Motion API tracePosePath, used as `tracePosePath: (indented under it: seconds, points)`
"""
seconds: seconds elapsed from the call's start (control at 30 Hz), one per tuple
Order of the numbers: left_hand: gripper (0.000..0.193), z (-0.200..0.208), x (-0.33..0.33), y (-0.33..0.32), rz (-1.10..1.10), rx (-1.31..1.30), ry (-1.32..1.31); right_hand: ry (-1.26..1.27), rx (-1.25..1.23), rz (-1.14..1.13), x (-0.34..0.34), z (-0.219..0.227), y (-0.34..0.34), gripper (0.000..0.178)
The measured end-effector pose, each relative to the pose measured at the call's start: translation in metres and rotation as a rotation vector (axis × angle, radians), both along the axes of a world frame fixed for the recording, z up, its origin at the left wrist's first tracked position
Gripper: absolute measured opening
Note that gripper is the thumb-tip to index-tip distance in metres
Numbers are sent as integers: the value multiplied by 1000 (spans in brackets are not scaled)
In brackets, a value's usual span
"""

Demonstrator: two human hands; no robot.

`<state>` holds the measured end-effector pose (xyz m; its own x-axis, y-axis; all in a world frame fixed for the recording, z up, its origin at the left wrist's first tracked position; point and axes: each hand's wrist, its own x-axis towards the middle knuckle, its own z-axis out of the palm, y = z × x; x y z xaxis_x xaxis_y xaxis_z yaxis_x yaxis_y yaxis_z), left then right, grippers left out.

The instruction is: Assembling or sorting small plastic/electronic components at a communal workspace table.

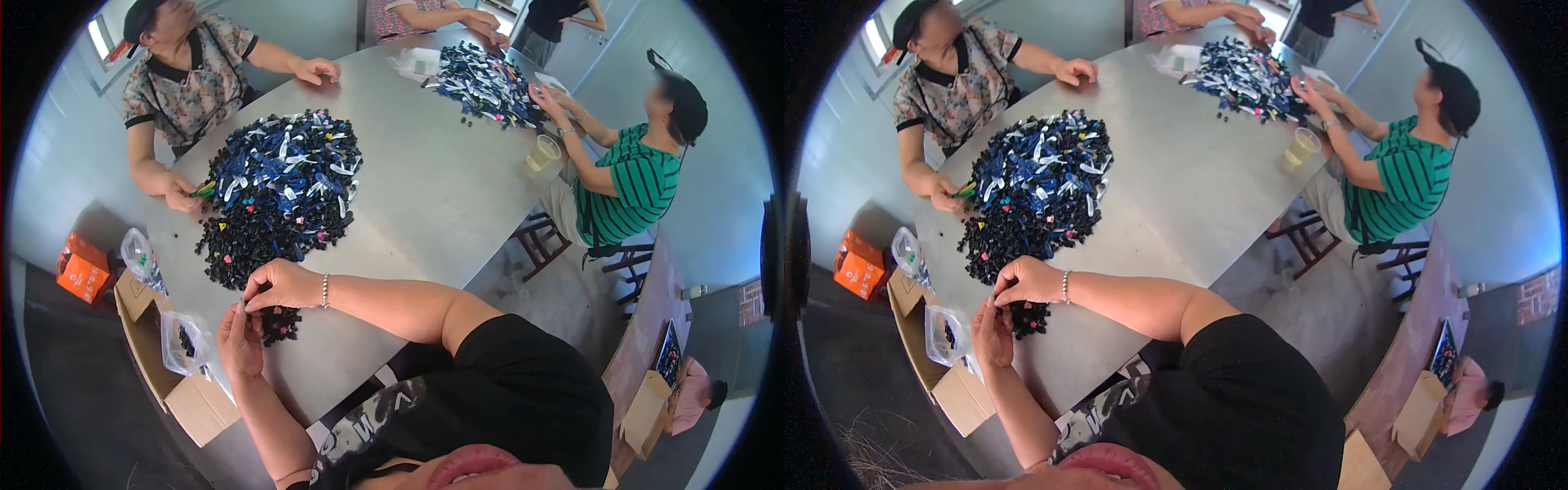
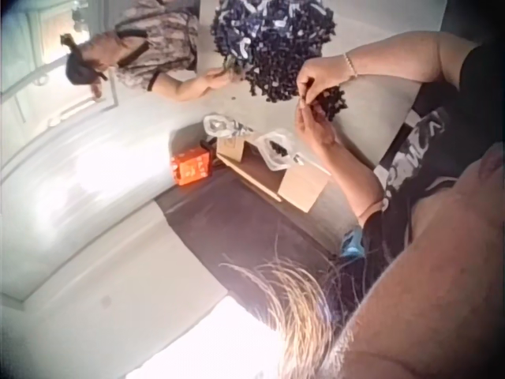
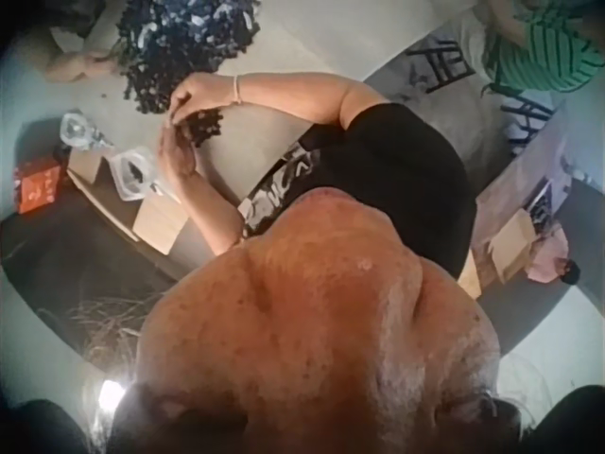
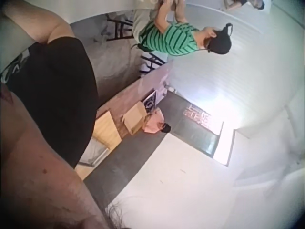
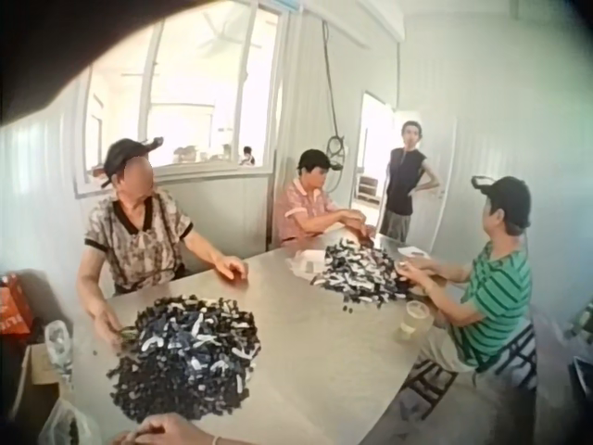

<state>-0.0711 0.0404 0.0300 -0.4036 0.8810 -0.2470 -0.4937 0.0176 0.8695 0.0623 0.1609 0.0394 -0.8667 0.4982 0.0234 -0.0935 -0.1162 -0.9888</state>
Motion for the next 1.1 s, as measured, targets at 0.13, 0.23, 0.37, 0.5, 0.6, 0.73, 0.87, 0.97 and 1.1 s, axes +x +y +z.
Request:
tracePosePath:
  seconds: [0.13,0.23,0.37,0.5,0.6,0.73,0.87,0.97,1.1]
  points:
    - [13,2,-1,1,-60,23,16,16,19,36,-2,-8,3,20]
    - [13,2,-3,-2,-58,26,27,41,31,57,-6,-12,3,21]
    - [14,1,0,-3,-46,2,24,45,55,52,-3,-11,1,19]
    - [15,1,2,1,-71,-30,24,42,90,-3,-3,-18,5,18]
    - [15,6,2,-6,-54,-41,53,5,52,27,-5,-12,1,16]
    - [14,8,7,-4,-65,-51,70,17,68,-2,-2,-12,3,15]
    - [14,5,7,-5,-75,-65,92,1,133,-32,2,-10,0,14]
    - [15,7,9,-6,-61,-46,85,-32,168,-30,2,-12,0,10]
    - [20,10,14,-2,-60,-88,158,-86,36,8,5,-8,1,10]
